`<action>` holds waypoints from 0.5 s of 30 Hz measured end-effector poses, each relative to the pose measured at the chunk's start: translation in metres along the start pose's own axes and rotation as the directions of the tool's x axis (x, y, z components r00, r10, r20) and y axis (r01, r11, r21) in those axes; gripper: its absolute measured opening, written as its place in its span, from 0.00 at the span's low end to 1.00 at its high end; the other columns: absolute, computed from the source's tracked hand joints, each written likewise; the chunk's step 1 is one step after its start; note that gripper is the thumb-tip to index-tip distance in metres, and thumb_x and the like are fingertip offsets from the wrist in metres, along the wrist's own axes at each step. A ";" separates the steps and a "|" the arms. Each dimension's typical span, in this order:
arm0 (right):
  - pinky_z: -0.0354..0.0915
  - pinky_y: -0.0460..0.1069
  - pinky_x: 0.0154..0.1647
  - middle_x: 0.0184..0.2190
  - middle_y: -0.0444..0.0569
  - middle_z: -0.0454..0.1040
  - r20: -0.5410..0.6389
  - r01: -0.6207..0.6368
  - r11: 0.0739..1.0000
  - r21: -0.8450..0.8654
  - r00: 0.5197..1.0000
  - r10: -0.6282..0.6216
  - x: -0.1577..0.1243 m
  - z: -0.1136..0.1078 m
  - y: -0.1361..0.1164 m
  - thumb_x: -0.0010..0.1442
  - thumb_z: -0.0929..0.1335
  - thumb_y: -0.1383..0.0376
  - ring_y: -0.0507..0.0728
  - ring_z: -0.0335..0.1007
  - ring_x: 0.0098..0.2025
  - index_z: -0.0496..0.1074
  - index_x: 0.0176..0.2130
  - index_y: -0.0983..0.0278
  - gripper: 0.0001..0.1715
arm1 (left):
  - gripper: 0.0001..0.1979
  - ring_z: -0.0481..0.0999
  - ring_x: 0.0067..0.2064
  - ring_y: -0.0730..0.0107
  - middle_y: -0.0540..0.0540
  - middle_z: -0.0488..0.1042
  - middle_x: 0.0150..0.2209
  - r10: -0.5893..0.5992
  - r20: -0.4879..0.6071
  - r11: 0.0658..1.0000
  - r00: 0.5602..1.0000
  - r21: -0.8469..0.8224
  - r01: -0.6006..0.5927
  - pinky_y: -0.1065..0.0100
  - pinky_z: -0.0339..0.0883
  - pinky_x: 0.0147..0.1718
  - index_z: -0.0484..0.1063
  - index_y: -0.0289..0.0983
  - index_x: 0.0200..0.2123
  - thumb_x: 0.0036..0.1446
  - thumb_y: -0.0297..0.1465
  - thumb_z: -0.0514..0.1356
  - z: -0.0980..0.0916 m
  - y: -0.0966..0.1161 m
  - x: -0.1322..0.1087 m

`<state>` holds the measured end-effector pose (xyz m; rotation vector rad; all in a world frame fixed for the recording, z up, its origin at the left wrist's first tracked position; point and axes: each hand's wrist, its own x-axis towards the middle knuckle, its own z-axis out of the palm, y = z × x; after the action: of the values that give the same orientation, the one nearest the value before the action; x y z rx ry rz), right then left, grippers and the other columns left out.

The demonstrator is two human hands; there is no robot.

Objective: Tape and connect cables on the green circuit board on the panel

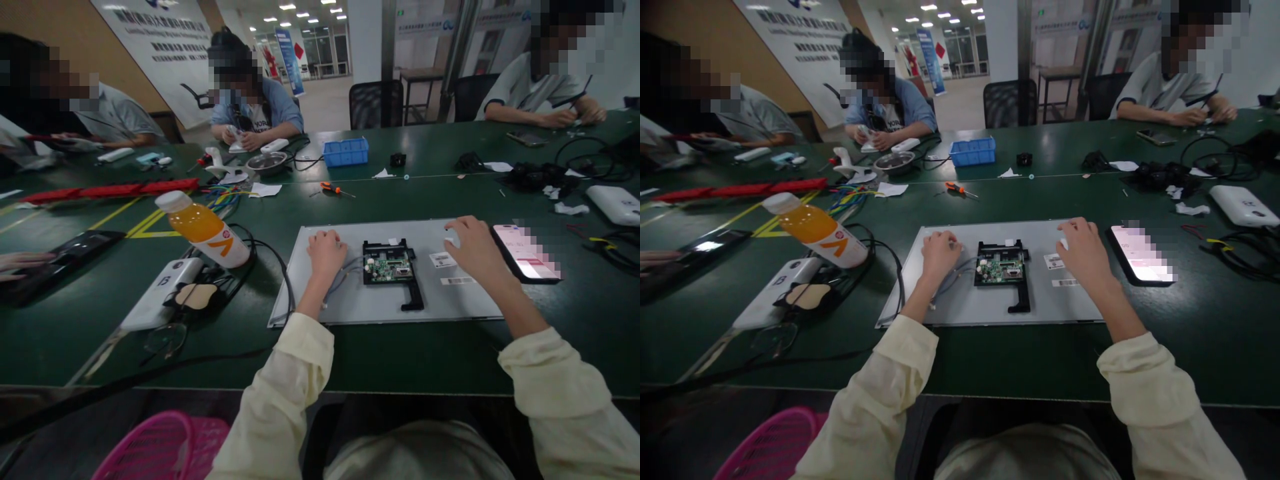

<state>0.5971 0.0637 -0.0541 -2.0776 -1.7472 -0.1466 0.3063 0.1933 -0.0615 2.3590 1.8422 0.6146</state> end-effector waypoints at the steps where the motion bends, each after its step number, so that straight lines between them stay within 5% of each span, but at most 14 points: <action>1: 0.59 0.59 0.54 0.50 0.59 0.67 0.027 0.074 0.996 0.050 0.997 -0.076 0.004 0.000 -0.008 0.60 0.62 0.62 0.66 0.62 0.53 0.70 0.51 0.65 0.20 | 0.09 0.65 0.50 0.47 0.38 0.69 0.44 0.006 -0.019 1.000 1.000 -0.001 -0.006 0.52 0.63 0.44 0.71 0.39 0.40 0.55 0.30 0.56 0.000 0.001 -0.001; 6: 0.57 0.56 0.58 0.53 0.56 0.70 0.168 0.311 0.924 0.221 0.922 -0.350 0.028 0.021 -0.044 0.62 0.63 0.63 0.62 0.62 0.56 0.69 0.53 0.66 0.21 | 0.13 0.64 0.53 0.53 0.39 0.68 0.50 0.141 -0.112 0.986 0.984 -0.069 -0.149 0.54 0.61 0.50 0.67 0.38 0.48 0.59 0.30 0.53 0.000 0.014 -0.005; 10: 0.60 0.53 0.55 0.49 0.55 0.74 0.241 0.295 0.937 0.188 0.911 -0.335 0.038 0.040 -0.059 0.62 0.63 0.65 0.60 0.67 0.52 0.73 0.48 0.66 0.17 | 0.15 0.64 0.56 0.59 0.38 0.68 0.52 0.332 -0.096 0.918 0.939 -0.198 -0.344 0.58 0.58 0.56 0.63 0.34 0.52 0.63 0.31 0.50 0.006 0.028 -0.012; 15: 0.62 0.50 0.50 0.44 0.53 0.77 0.227 0.207 0.973 0.099 0.948 -0.225 0.036 0.043 -0.067 0.63 0.61 0.68 0.58 0.70 0.48 0.76 0.42 0.63 0.16 | 0.19 0.65 0.57 0.60 0.37 0.67 0.53 0.422 -0.039 0.869 0.906 -0.268 -0.417 0.60 0.59 0.57 0.61 0.32 0.55 0.64 0.34 0.50 0.014 0.035 -0.019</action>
<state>0.5322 0.1211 -0.0639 -1.9108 -2.0885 0.1068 0.3401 0.1680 -0.0687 2.5652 1.1380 0.8157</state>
